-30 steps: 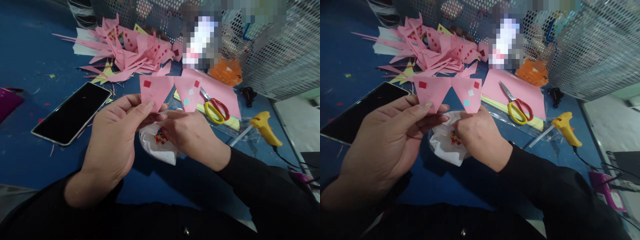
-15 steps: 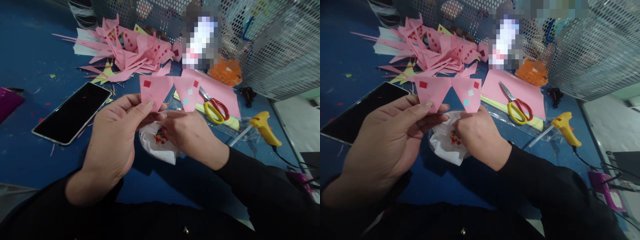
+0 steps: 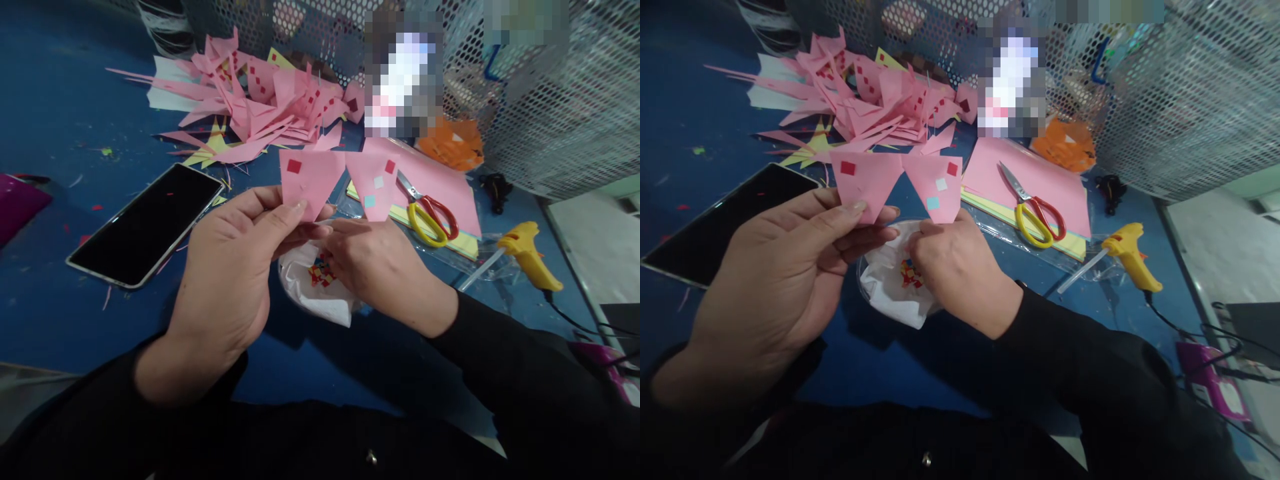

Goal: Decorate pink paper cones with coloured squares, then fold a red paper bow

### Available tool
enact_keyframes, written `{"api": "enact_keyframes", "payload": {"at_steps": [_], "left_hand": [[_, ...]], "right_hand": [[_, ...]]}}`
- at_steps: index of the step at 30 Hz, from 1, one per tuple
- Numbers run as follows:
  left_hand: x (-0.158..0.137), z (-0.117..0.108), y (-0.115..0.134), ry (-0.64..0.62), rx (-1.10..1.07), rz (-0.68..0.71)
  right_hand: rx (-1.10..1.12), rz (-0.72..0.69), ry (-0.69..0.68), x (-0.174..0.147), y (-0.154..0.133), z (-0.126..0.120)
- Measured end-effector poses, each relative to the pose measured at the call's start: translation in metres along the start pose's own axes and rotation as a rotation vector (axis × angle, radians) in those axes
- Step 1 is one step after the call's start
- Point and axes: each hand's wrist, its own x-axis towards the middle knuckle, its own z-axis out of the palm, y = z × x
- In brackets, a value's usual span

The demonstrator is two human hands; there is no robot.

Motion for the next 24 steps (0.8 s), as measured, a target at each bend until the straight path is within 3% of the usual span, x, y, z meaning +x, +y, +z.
{"api": "enact_keyframes", "payload": {"at_steps": [6, 14, 19, 24], "left_hand": [[0.001, -0.001, -0.001, -0.001, 0.001, 0.007], [0.002, -0.002, -0.003, 0.01, -0.025, 0.015], [0.002, -0.001, -0.003, 0.0, -0.035, 0.017], [0.001, -0.001, -0.001, 0.005, -0.033, 0.005]], "right_hand": [[0.133, 0.09, 0.025, -0.003, 0.003, -0.002], [0.483, 0.291, 0.328, -0.017, 0.016, -0.016], [0.137, 0.35, 0.464, -0.024, 0.035, -0.014], [-0.05, 0.295, 0.401, -0.033, 0.047, -0.01]]}}
